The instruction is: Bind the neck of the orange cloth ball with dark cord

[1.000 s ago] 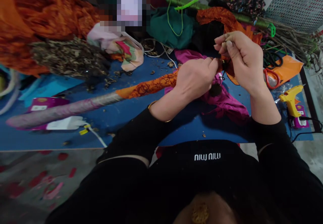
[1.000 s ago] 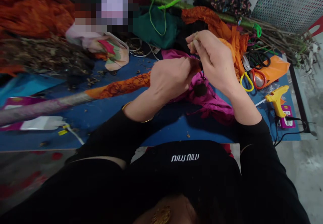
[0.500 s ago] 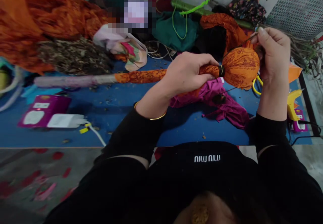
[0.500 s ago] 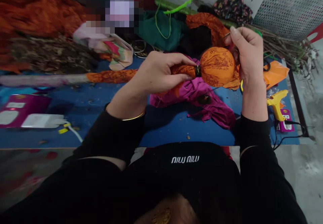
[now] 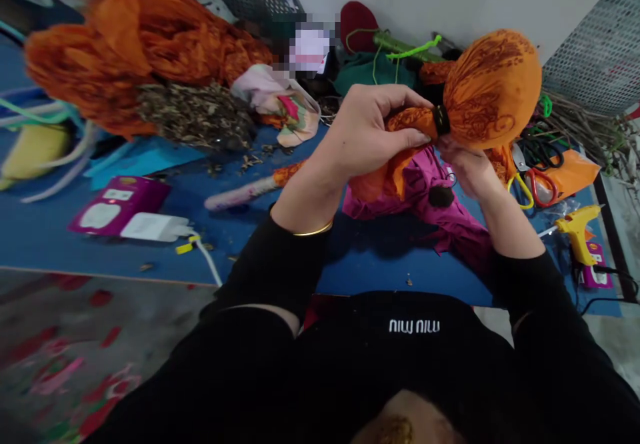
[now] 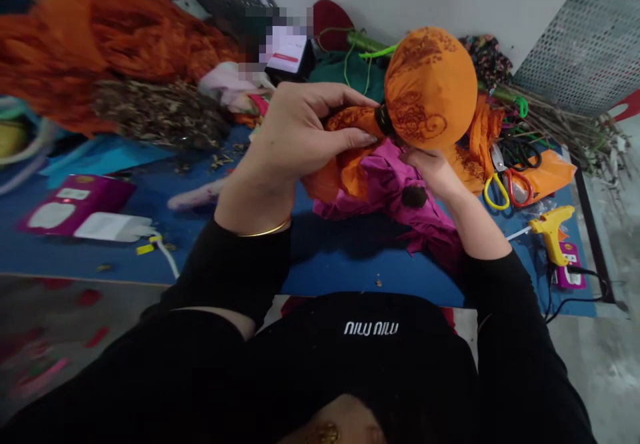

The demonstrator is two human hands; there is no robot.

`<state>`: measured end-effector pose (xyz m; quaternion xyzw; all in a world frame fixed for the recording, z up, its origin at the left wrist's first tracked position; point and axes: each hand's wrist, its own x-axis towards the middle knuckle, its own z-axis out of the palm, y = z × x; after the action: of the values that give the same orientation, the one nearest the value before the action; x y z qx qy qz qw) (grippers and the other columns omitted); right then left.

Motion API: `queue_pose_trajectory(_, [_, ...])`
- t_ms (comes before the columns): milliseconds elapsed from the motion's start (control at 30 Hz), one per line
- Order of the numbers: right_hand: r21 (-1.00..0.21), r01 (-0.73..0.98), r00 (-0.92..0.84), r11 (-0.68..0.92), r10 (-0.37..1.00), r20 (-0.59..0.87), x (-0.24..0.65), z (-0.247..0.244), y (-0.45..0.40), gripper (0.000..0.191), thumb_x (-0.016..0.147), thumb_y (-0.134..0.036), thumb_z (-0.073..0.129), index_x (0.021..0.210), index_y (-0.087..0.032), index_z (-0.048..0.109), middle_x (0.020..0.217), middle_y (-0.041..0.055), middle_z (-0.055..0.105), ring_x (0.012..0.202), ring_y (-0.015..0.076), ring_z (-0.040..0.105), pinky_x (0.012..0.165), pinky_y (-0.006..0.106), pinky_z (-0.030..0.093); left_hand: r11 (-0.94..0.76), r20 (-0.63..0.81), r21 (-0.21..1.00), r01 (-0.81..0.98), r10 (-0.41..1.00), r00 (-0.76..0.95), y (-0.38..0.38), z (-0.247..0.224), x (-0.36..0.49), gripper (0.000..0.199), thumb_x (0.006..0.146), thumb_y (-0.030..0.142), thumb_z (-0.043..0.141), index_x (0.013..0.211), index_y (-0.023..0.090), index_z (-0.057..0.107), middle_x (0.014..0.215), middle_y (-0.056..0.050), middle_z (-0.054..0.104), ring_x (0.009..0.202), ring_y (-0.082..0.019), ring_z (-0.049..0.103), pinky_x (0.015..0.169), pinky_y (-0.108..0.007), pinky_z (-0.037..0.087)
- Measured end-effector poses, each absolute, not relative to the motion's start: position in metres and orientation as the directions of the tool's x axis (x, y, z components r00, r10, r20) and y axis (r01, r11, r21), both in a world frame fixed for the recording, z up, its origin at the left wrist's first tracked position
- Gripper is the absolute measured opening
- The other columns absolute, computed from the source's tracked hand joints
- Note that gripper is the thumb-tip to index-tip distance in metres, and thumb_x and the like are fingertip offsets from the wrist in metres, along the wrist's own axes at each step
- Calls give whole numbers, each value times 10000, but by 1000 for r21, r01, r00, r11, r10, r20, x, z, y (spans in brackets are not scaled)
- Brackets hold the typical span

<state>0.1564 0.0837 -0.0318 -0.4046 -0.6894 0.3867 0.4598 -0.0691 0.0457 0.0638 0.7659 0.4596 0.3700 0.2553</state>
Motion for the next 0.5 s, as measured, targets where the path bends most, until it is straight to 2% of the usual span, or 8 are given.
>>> queue_pose_trajectory(100, [-915, 131, -326, 381, 888, 323, 137, -19, 62, 304, 932, -587, 656, 920, -283, 645, 867, 23, 735, 902, 232, 750, 917, 424, 684, -415, 315, 722, 554, 910, 271, 50, 63, -70, 349, 887, 360, 692, 1213, 283, 787, 1247, 12, 845, 1117, -276, 726, 1080, -464, 598])
queue_pose_trajectory(200, [-820, 311, -247, 480, 874, 418, 135, -2, 40, 364, 1021, -588, 608, 845, -272, 651, 727, 7, 621, 710, 209, 654, 840, 430, 652, -440, 353, 743, 504, 898, 263, 53, 63, -69, 335, 866, 347, 692, 1174, 255, 789, 1243, -3, 848, 1088, -264, 736, 1085, -449, 592])
queue_pose_trajectory(233, [-756, 394, -193, 522, 851, 488, 136, 4, 33, 389, 1049, -583, 579, 833, -270, 663, 742, 18, 619, 719, 211, 648, 854, 440, 643, -443, 358, 745, 498, 896, 262, 53, 63, -68, 327, 863, 339, 690, 1161, 248, 790, 1235, -5, 849, 1088, -257, 736, 1088, -438, 587])
queue_pose_trajectory(300, [-628, 469, -125, 621, 750, 649, 136, 12, 23, 405, 1071, -576, 562, 843, -271, 700, 880, 61, 675, 857, 232, 695, 934, 462, 633, -428, 344, 737, 523, 904, 256, 55, 64, -68, 310, 873, 318, 679, 1155, 248, 787, 1226, 4, 851, 1108, -245, 727, 1101, -422, 574])
queue_pose_trajectory(367, [-558, 397, -141, 728, 650, 747, 135, 14, 20, 408, 1066, -593, 573, 854, -281, 728, 1061, 90, 713, 1090, 267, 729, 1045, 493, 618, -400, 316, 727, 558, 916, 246, 57, 62, -67, 312, 890, 293, 671, 1181, 260, 777, 1230, 17, 849, 1140, -243, 715, 1115, -430, 564])
queue_pose_trajectory(433, [-583, 264, -201, 768, 636, 745, 133, 10, 24, 468, 1057, -666, 541, 845, -294, 727, 1080, 83, 719, 1217, 289, 725, 1127, 540, 596, -391, 299, 728, 564, 920, 252, 60, 59, -65, 330, 902, 273, 655, 1211, 271, 769, 1230, 16, 849, 1152, -251, 716, 1110, -449, 570])
queue_pose_trajectory(500, [-678, 181, -202, 712, 702, 683, 132, 1, 33, 562, 1043, -774, 455, 856, -307, 705, 903, 55, 680, 1085, 285, 760, 1095, 568, 616, -413, 297, 741, 530, 909, 292, 63, 53, -61, 354, 893, 254, 640, 1220, 243, 775, 1229, -14, 849, 1143, -260, 735, 1092, -451, 583])
